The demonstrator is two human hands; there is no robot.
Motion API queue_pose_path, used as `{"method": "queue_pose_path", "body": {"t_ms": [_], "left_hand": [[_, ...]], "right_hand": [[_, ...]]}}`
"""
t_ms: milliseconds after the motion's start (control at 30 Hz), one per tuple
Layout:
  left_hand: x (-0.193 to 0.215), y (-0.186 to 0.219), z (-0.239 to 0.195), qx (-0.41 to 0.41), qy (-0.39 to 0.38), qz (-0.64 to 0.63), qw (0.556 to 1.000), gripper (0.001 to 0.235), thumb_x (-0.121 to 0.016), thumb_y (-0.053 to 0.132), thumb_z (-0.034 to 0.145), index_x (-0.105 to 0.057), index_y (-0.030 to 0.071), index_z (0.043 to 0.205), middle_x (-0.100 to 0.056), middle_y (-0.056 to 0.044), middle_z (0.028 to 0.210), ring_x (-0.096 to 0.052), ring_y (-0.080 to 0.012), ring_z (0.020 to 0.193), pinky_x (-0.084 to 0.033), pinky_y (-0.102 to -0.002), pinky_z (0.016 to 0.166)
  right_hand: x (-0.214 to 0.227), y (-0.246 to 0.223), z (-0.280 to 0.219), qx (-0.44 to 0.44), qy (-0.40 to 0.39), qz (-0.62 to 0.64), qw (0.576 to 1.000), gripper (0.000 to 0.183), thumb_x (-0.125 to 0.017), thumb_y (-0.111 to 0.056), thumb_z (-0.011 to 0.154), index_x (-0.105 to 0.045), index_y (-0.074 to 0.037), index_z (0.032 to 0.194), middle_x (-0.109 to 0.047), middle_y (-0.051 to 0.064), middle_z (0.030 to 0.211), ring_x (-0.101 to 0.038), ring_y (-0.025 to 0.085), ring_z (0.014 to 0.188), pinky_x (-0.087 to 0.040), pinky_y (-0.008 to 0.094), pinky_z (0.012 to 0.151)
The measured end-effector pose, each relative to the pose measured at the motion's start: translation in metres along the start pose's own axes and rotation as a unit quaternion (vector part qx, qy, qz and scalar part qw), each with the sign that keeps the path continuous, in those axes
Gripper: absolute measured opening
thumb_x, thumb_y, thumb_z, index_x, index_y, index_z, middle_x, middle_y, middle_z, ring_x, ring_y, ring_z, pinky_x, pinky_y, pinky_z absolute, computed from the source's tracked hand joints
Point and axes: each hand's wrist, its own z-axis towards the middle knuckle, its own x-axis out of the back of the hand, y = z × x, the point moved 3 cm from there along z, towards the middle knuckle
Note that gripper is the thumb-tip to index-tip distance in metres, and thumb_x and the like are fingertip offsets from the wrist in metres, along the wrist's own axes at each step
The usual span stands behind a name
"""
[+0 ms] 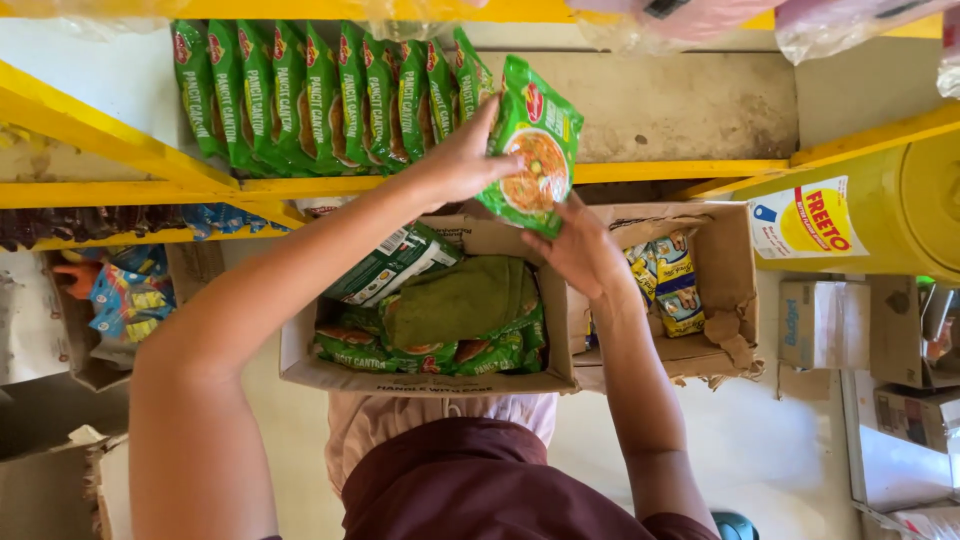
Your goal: Wiping instant noodle packs with a cloth and organizing them on grocery shelves.
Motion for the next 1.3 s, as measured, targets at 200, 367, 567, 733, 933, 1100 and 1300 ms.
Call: {"method": "queue_pose_path", "body": {"t_ms": [200, 367, 567, 733, 933, 1100, 1300], "left_hand": [[0.004, -0.037, 0.033, -0.122, 0.086, 0.180, 0.972, 0.101, -0.068, 0.007, 0.101, 0.017, 0.009, 0.155, -0.051, -0.042, 0.125, -0.072, -0.0197, 0.064, -0.063, -0.017, 0.042], [0.011, -0.021, 0.046, -0.134, 0.084, 0.275, 0.948, 0.098, -0.073, 0.002, 0.093, -0.003, 0.018, 0.158, -0.016, -0.026, 0.165, -0.048, -0.0031, 0.045, -0.040, -0.014, 0.032], [0.007, -0.025, 0.078, -0.072, 0.090, 0.422, 0.899, 0.068, -0.069, 0.015, 0.095, -0.038, 0.008, 0.155, -0.068, -0.007, 0.078, -0.050, -0.0132, 0.049, -0.042, -0.030, 0.052], [0.007, -0.046, 0.104, -0.039, 0.128, 0.539, 0.831, 0.064, -0.073, 0.033, 0.094, -0.045, 0.020, 0.151, -0.069, -0.004, 0.085, -0.063, -0.0252, 0.077, -0.046, -0.047, 0.080], [0.012, -0.072, 0.118, -0.036, 0.136, 0.566, 0.813, 0.059, -0.071, 0.045, 0.090, -0.056, 0.014, 0.138, -0.075, -0.008, 0.080, -0.063, -0.0389, 0.098, -0.040, -0.054, 0.087], [0.009, -0.072, 0.110, -0.008, 0.106, 0.558, 0.823, 0.047, -0.064, 0.039, 0.095, -0.052, 0.015, 0.134, -0.075, -0.016, 0.095, -0.059, -0.0376, 0.110, -0.029, -0.050, 0.093], [0.007, -0.072, 0.106, 0.002, 0.117, 0.605, 0.787, 0.060, -0.069, 0.038, 0.090, -0.051, 0.013, 0.140, -0.065, -0.023, 0.121, -0.047, -0.0370, 0.121, -0.020, -0.057, 0.103]], "right_hand": [[0.026, -0.010, 0.033, 0.129, 0.016, 0.019, 0.991, 0.071, -0.056, 0.010, 0.097, -0.025, -0.007, 0.159, -0.063, 0.027, 0.121, -0.065, 0.025, 0.103, -0.056, 0.033, 0.092], [0.035, -0.009, 0.068, 0.098, 0.032, -0.083, 0.991, 0.069, -0.051, 0.008, 0.096, -0.029, -0.010, 0.159, -0.054, 0.025, 0.137, -0.057, 0.025, 0.113, -0.050, 0.035, 0.097], [0.032, -0.010, 0.109, 0.116, 0.084, -0.169, 0.975, 0.051, -0.047, -0.012, 0.099, -0.047, -0.005, 0.150, -0.063, 0.010, 0.113, -0.059, 0.017, 0.097, -0.049, 0.030, 0.086], [0.026, -0.015, 0.127, 0.107, 0.086, -0.220, 0.966, 0.049, -0.042, -0.034, 0.104, -0.055, -0.005, 0.141, -0.061, 0.005, 0.101, -0.056, 0.014, 0.087, -0.048, 0.030, 0.082], [0.047, -0.003, 0.147, 0.086, 0.126, -0.272, 0.950, 0.060, -0.048, -0.040, 0.099, -0.049, -0.005, 0.148, -0.061, 0.011, 0.130, -0.063, 0.021, 0.100, -0.053, 0.032, 0.085], [0.025, -0.005, 0.139, 0.117, 0.178, -0.364, 0.907, 0.053, -0.050, -0.045, 0.107, -0.052, -0.015, 0.151, -0.057, 0.029, 0.143, -0.054, 0.049, 0.131, -0.048, 0.059, 0.106], [0.022, 0.006, 0.146, 0.095, 0.205, -0.379, 0.898, 0.050, -0.053, -0.050, 0.102, -0.057, -0.025, 0.145, -0.064, 0.023, 0.136, -0.057, 0.037, 0.133, -0.049, 0.046, 0.110]]}}
